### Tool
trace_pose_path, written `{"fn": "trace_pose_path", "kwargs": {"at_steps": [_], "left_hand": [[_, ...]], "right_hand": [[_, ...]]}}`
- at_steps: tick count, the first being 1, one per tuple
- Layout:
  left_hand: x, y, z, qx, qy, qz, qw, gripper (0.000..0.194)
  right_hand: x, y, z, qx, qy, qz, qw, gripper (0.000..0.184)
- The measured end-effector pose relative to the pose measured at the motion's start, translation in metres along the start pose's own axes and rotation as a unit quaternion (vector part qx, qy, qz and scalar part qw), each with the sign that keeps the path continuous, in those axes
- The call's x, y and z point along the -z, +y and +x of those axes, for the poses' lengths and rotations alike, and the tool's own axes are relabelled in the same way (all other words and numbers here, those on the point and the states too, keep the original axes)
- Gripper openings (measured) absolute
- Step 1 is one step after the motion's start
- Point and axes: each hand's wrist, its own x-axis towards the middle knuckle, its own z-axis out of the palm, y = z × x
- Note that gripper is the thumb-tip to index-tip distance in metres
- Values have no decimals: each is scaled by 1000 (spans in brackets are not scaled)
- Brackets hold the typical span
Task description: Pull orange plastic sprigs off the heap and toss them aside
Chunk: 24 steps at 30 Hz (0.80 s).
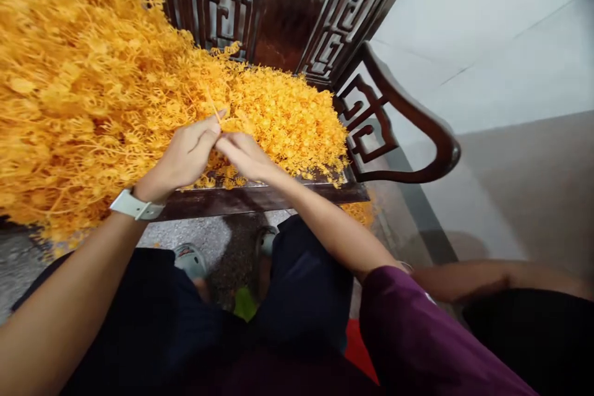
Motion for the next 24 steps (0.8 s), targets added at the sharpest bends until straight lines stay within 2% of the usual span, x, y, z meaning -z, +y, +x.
{"fn": "trace_pose_path", "kwargs": {"at_steps": [3, 7, 11, 16, 20, 24], "left_hand": [[-5, 3, -6, -36, -10, 27, 999, 66], [-20, -3, -11, -36, -19, 82, 996, 72], [-28, -9, -14, -21, 20, 136, 990, 69], [-25, -23, -10, -45, 55, 241, 968, 61], [-19, -39, -5, -43, 77, 253, 963, 64], [-9, -43, 0, -21, 90, 258, 962, 70]], "right_hand": [[9, 3, 8, 22, 45, 37, 998, 64], [5, 8, 23, 63, 107, 48, 991, 63], [6, -1, 24, 92, 202, 30, 975, 64], [35, -5, 24, 113, 283, 113, 946, 64], [56, 0, 30, 109, 308, 150, 933, 62], [73, -2, 32, 110, 321, 179, 924, 63]]}}
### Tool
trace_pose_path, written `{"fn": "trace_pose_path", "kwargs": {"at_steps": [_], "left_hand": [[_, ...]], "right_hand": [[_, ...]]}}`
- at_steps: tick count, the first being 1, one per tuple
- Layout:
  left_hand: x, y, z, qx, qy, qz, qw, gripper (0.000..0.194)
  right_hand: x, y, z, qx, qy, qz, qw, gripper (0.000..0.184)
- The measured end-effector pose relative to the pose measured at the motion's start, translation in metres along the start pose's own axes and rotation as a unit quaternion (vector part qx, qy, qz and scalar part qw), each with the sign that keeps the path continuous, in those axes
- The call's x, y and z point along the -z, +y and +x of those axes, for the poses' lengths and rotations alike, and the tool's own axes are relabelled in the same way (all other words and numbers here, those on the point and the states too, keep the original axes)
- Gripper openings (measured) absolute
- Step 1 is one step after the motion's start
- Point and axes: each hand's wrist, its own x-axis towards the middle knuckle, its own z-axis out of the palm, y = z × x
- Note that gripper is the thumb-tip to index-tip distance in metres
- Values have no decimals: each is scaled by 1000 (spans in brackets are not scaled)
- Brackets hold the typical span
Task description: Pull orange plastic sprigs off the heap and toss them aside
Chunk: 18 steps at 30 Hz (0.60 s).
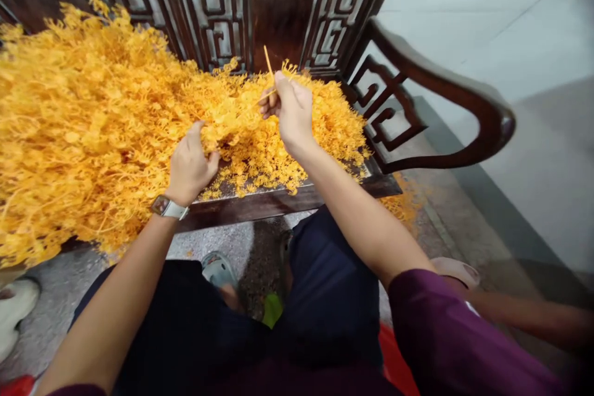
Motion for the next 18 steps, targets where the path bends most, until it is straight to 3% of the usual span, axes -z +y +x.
{"fn": "trace_pose_path", "kwargs": {"at_steps": [3, 6, 10, 13, 18], "left_hand": [[11, -5, 4, 67, 27, 18, 997, 77], [20, -12, 9, 111, 22, 31, 993, 70], [20, -8, 14, 69, -9, 40, 997, 66], [16, 11, 14, 38, 1, 58, 998, 66], [11, 58, 13, 55, 10, 0, 998, 75]], "right_hand": [[27, -10, 16, 18, 36, 29, 999, 65], [78, -21, 31, 39, 74, 72, 994, 66], [135, -24, 29, 93, 23, 57, 994, 64], [139, -23, 14, 97, -45, 53, 993, 60], [110, -39, -14, -28, -119, 168, 978, 57]]}}
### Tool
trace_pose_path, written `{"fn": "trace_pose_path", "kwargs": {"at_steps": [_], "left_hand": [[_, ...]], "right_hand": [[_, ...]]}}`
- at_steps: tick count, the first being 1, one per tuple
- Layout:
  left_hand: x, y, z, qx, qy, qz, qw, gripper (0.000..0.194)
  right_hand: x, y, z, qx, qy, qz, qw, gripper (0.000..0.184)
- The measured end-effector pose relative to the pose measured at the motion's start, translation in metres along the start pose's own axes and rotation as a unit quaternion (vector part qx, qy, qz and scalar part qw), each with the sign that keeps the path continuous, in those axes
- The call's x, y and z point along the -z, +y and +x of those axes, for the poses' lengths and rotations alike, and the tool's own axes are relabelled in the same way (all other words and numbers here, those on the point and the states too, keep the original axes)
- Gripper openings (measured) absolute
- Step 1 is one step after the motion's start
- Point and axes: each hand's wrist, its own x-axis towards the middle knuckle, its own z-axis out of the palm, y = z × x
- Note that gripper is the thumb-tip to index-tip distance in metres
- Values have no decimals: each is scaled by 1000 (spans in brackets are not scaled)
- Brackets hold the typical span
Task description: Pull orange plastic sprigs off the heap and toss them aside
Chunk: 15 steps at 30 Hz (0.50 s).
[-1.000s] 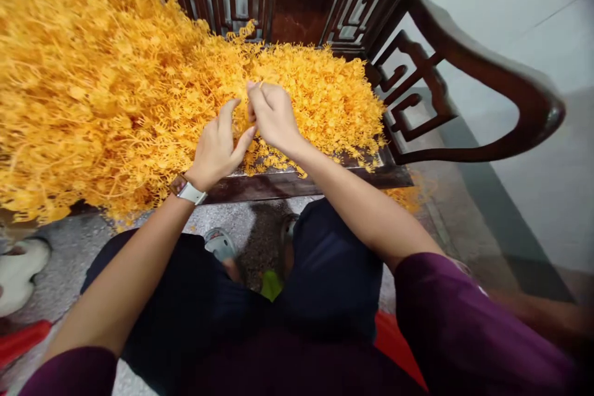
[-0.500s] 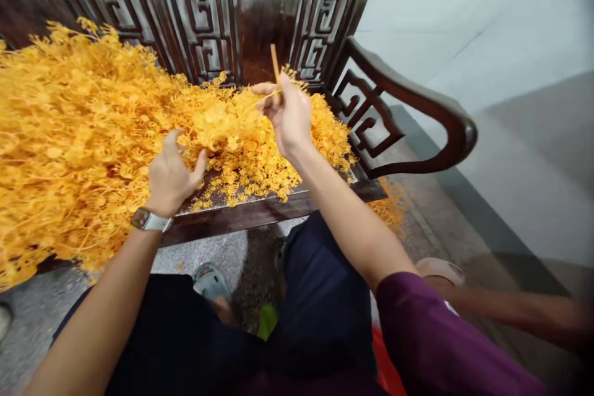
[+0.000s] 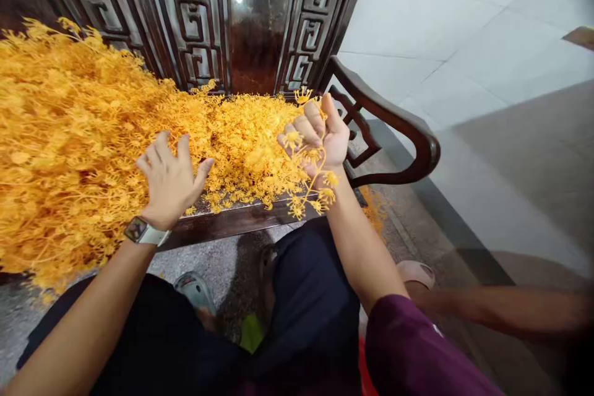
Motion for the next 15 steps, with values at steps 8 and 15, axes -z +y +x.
{"fn": "trace_pose_path", "kwargs": {"at_steps": [8, 15], "left_hand": [[-31, 64, 13, 55, -192, -560, 804, 74], [-31, 54, 37, 69, -215, -619, 752, 30]], "right_hand": [[-2, -15, -23, -131, -284, 99, 945, 58], [28, -2, -25, -160, -191, -112, 962, 26]]}}
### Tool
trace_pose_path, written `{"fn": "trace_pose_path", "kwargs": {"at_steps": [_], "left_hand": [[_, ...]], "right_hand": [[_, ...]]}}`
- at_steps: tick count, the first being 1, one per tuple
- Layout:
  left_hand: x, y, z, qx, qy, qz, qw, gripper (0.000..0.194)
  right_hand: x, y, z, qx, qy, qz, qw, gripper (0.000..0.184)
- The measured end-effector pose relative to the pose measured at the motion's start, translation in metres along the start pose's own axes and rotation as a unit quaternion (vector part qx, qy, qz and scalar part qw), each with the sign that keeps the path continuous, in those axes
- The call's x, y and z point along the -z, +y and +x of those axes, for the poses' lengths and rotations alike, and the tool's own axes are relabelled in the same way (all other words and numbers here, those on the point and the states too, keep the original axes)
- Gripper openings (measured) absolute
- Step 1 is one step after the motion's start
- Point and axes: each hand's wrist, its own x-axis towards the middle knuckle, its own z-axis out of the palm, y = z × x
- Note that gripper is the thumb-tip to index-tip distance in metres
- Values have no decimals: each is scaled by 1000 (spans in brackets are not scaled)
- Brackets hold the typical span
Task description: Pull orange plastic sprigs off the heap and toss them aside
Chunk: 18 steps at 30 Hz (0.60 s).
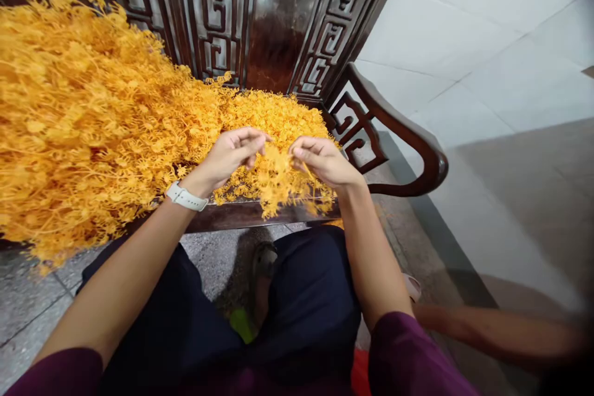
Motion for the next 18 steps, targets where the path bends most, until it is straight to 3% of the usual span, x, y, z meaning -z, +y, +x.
{"fn": "trace_pose_path", "kwargs": {"at_steps": [2, 5, 10, 14, 18], "left_hand": [[4, -2, -1, -7, -20, 45, 999, 36], [1, -9, -3, -38, -37, 118, 992, 44], [2, -14, -1, -61, -10, 173, 983, 29], [22, -6, 0, -44, -79, 223, 971, 26], [32, 5, -1, -102, -5, 344, 933, 20]], "right_hand": [[2, 6, 1, 11, 60, 13, 998, 27], [-3, 7, 1, 11, 86, 32, 996, 28], [-11, -1, 2, 22, 159, 36, 986, 36], [-9, -2, 3, 55, 219, -4, 974, 42], [-15, -7, 1, 98, 259, -31, 960, 43]]}}
